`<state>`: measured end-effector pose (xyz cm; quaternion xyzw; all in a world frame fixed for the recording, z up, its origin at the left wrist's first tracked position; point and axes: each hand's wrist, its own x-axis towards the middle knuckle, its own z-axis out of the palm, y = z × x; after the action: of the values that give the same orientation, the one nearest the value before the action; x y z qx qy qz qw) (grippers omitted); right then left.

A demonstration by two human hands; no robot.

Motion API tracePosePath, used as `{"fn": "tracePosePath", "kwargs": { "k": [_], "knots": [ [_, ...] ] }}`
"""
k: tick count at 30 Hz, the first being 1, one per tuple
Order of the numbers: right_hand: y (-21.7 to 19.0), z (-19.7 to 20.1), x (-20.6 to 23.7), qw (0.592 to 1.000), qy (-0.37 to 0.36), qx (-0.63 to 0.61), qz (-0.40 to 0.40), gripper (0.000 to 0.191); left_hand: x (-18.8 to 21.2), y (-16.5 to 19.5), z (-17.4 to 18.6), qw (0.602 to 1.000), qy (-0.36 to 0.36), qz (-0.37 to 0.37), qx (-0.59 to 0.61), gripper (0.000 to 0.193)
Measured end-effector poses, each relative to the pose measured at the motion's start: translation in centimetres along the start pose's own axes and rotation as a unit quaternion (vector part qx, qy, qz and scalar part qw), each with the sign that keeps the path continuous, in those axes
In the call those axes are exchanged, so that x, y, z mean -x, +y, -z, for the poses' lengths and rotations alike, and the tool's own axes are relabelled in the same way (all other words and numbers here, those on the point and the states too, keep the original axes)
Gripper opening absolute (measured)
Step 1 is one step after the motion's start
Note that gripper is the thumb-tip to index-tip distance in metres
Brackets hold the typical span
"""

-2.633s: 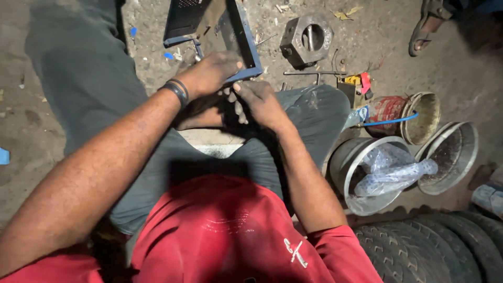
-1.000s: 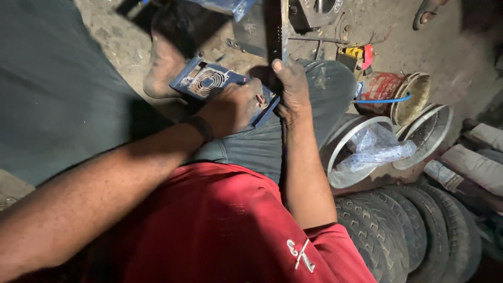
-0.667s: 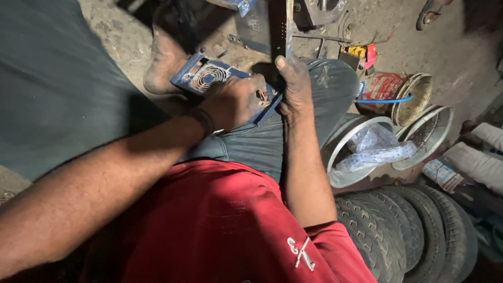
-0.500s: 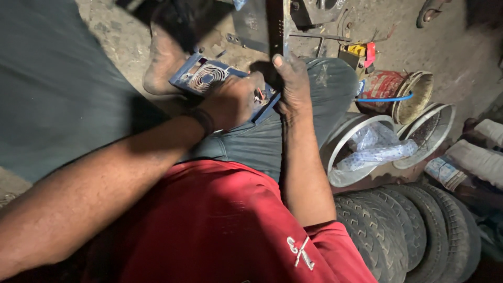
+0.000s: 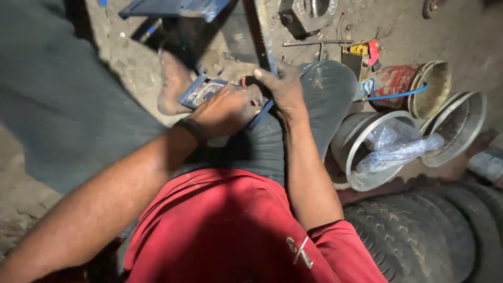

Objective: The person sits on the ground and uses a screwdriver to remove screws from a blue metal electronics casing. They open the casing, inspect the internal components and wires, and then use pliers to adjust or remove parts inside. The person continues to manipulate the casing and internal components throughout the clip.

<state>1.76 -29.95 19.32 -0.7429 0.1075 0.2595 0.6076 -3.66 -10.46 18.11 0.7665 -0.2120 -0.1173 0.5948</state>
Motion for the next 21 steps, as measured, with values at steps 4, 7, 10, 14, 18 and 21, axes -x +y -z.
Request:
{"fn": "tracePosePath", "kwargs": {
  "k": [4, 7, 10, 14, 18, 21],
  "knots": [
    [0.2, 0.0, -0.1, 0.994, 0.011, 0.094, 0.045, 0.031, -0.2, 1.3, 1.6, 0.988, -0.065, 0.019, -0.137, 0.014],
    [0.5, 0.0, -0.3, 0.985, 0.011, 0.141, 0.101, 0.032, -0.2, 3.8, 2.2, 0.944, -0.084, 0.027, -0.317, 0.013],
    [0.6, 0.1, -0.5, 0.986, 0.013, 0.139, 0.094, 0.033, -0.4, 6.2, 3.6, 0.941, -0.06, 0.024, -0.331, 0.008],
    [0.5, 0.1, -0.6, 0.981, 0.005, 0.141, 0.131, 0.036, -1.4, 9.3, 5.9, 0.956, -0.005, 0.008, -0.293, 0.015],
    [0.6, -0.2, -0.5, 0.975, 0.008, 0.134, 0.176, 0.042, -3.1, 12.8, 8.8, 0.936, 0.044, -0.007, -0.348, 0.018],
    [0.5, -0.6, -0.3, 0.98, -0.024, 0.157, 0.122, 0.041, -4.6, 14.4, 9.9, 0.886, 0.022, -0.122, -0.447, 0.03]
  ]
}}
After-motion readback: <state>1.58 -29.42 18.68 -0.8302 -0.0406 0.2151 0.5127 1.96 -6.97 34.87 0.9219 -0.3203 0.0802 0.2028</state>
